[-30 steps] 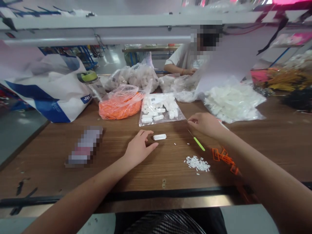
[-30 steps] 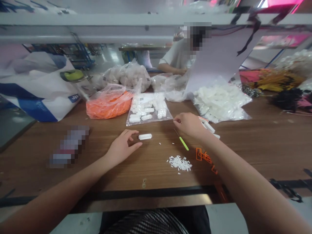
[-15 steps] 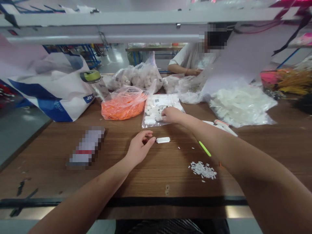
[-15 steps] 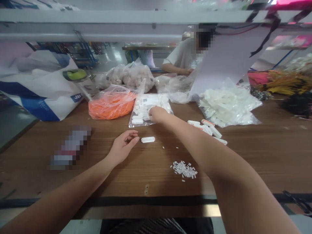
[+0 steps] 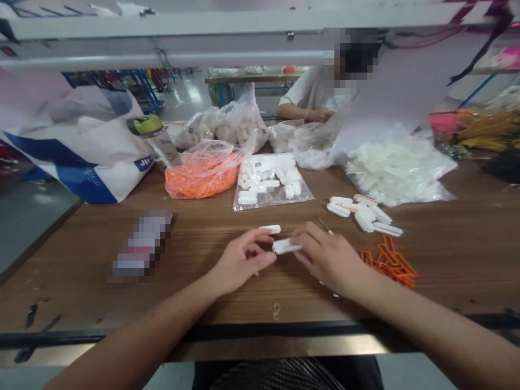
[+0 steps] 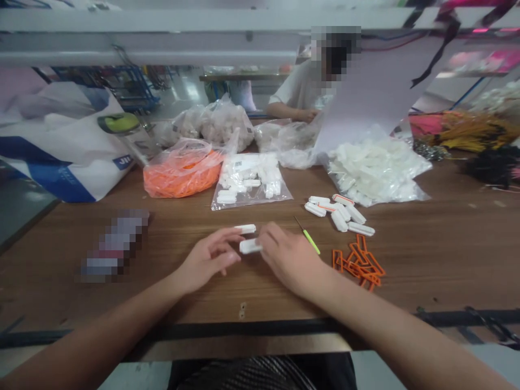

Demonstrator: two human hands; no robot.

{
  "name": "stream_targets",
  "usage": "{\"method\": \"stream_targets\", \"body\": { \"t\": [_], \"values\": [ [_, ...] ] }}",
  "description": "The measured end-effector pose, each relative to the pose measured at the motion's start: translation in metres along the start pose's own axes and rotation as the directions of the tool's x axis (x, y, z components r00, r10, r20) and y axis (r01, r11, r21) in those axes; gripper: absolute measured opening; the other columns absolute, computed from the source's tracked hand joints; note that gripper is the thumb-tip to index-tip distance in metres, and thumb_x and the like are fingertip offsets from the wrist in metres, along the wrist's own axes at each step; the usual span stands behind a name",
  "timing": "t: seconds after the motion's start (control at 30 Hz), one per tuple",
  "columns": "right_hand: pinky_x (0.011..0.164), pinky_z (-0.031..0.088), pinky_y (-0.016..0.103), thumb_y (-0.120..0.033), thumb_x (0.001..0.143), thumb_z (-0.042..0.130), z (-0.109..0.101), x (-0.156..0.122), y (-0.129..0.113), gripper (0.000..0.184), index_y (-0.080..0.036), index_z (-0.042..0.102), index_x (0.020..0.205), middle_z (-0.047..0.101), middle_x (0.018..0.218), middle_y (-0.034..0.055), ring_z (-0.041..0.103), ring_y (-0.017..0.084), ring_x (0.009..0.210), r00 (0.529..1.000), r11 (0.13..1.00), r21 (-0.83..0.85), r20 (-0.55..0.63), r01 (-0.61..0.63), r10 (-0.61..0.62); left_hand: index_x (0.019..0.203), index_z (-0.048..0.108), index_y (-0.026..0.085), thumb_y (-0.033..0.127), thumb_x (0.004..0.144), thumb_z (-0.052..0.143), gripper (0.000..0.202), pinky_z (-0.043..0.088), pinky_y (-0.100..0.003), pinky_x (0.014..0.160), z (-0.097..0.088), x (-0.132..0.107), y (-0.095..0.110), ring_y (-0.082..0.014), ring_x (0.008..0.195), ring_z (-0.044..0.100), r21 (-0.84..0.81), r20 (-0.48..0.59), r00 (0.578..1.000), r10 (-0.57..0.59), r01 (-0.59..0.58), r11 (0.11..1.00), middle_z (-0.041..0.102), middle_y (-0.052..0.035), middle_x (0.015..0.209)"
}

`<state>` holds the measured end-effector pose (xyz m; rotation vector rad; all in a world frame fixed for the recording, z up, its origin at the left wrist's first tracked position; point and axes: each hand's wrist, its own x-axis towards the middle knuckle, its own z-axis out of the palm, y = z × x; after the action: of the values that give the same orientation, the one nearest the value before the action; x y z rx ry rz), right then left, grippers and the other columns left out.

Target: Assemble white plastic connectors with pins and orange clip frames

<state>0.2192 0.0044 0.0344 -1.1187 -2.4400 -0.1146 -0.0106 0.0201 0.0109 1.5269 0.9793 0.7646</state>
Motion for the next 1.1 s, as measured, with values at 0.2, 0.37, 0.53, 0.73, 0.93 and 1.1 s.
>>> {"method": "stream_targets", "body": {
  "t": [0.2,0.37,0.53,0.73,0.93,1.1],
  "values": [
    [0.056,0.052,0.026,-0.018,0.095,0.05,0.016,-0.027,-0.028,0.012,-0.016,0.061,0.097,0.067,0.091,0.0085,0.065,0.016,0.074,0.999,0.977,0.213,-0.035,-0.021,0.029,0.101,0.071,0.02,0.025,0.085,0.066,0.017,0.055,-0.027,0.067,0.014,-0.017,0.0,-0.0161,0.084,0.065,0.247,0.061,0.965,0.255,-0.262,0.933,0.07,-0.0059,0.094],
    [0.066,0.054,0.028,-0.019,0.091,0.055,0.014,-0.027,-0.024,0.01,-0.016,0.064,0.096,0.068,0.089,0.0073,0.065,0.016,0.078,0.992,0.902,0.417,-0.008,-0.113,0.128,0.1,0.068,0.019,0.02,0.083,0.066,0.017,0.053,-0.02,0.057,0.013,-0.019,-0.004,-0.012,0.074,0.062,0.362,0.082,0.954,0.287,-0.297,0.884,0.067,-0.0044,0.091],
    [0.07,0.049,0.032,-0.019,0.089,0.058,0.019,-0.027,-0.023,0.008,-0.018,0.066,0.09,0.071,0.086,0.0055,0.066,0.018,0.078,0.995,0.949,0.301,-0.006,-0.097,0.104,0.094,0.066,0.02,0.02,0.082,0.064,0.013,0.056,-0.02,0.058,0.018,-0.019,-0.004,-0.0112,0.07,0.062,0.402,0.091,0.967,0.24,-0.256,0.879,0.065,-0.0026,0.087],
    [0.077,0.043,0.036,-0.015,0.092,0.055,0.017,-0.028,-0.021,0.01,-0.02,0.063,0.093,0.072,0.085,0.0038,0.066,0.017,0.077,0.988,0.979,0.202,-0.153,0.017,0.015,0.107,0.061,0.02,0.018,0.083,0.061,0.024,0.059,-0.024,0.062,0.019,-0.02,-0.002,-0.0139,0.08,0.067,0.416,0.068,0.932,0.356,-0.351,0.838,0.069,-0.0051,0.097],
    [0.076,0.045,0.038,-0.014,0.09,0.056,0.012,-0.031,-0.025,0.021,-0.021,0.06,0.11,0.072,0.091,0.006,0.063,0.019,0.077,0.964,0.986,0.16,-0.265,0.04,0.004,0.124,0.049,0.023,0.01,0.087,0.056,0.04,0.06,-0.034,0.077,0.017,-0.024,-0.003,-0.0171,0.088,0.07,0.546,0.088,0.779,0.621,-0.559,0.624,0.073,-0.0051,0.1],
    [0.076,0.046,0.037,-0.02,0.086,0.066,0.008,-0.032,-0.026,0.018,-0.022,0.06,0.102,0.072,0.086,0.0033,0.064,0.018,0.075,0.951,0.969,0.245,-0.302,0.015,0.062,0.115,0.057,0.02,0.004,0.089,0.051,0.031,0.059,-0.03,0.079,0.012,-0.025,0.001,-0.0157,0.09,0.069,0.629,0.211,0.722,0.659,-0.616,0.473,0.074,-0.0053,0.097]
  ]
}}
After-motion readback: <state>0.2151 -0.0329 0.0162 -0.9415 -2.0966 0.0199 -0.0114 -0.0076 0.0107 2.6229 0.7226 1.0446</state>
